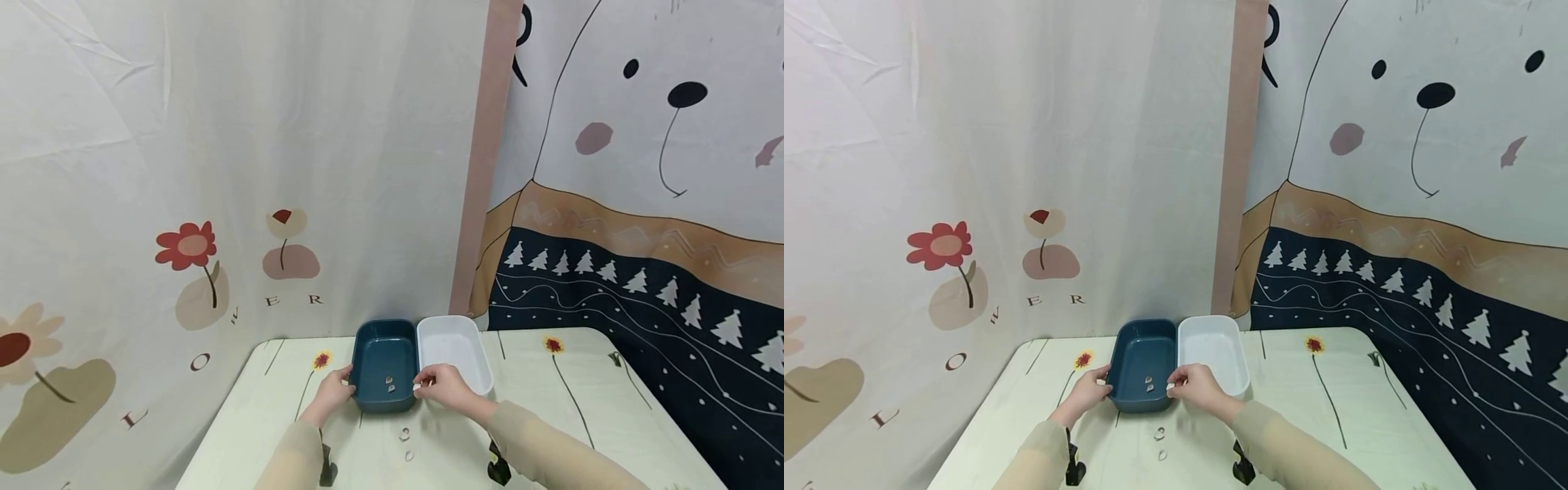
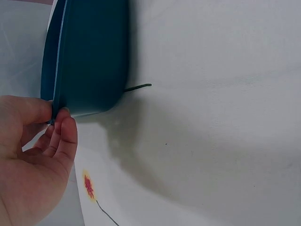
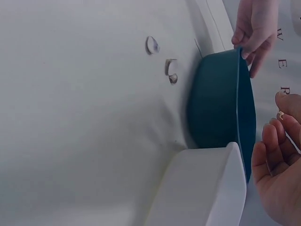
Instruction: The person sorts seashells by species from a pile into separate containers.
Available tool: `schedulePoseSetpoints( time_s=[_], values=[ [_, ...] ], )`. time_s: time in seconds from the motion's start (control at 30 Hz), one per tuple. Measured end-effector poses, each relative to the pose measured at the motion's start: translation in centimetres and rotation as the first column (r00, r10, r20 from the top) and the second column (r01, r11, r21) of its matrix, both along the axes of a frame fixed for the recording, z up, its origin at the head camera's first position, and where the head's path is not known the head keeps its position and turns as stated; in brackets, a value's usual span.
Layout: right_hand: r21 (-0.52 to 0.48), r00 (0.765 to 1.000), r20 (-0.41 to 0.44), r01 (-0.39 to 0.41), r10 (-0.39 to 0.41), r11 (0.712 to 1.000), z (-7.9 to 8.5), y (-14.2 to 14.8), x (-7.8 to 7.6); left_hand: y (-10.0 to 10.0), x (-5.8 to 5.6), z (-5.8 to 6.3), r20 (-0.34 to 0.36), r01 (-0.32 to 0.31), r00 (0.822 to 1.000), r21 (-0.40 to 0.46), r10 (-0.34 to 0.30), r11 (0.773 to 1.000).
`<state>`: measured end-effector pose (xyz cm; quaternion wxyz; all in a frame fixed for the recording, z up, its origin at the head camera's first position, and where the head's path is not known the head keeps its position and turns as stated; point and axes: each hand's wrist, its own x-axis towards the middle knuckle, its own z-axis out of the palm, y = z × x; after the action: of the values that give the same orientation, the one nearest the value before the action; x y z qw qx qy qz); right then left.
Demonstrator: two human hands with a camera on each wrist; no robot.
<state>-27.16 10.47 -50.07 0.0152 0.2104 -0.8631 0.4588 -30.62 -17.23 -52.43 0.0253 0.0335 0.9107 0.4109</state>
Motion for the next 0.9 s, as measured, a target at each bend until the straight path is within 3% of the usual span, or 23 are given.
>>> schedulePoseSetpoints(
  time_s=[0.7, 0.9],
  values=[
    [-0.007, 0.998, 0.04, 0.052, -0.052, 0.999, 1.9, -0.8, -2.6, -0.1, 0.4, 0.2, -0.03, 0.024, 0.999, 0.019, -0.024, 1.0],
    [-0.017, 0.995, 0.075, 0.059, -0.058, 0.998, 1.7, -1.3, -3.0, 0.0, 0.3, 0.2, -0.019, 0.01, 1.0, 0.004, -0.01, 1.0]
  ],
)
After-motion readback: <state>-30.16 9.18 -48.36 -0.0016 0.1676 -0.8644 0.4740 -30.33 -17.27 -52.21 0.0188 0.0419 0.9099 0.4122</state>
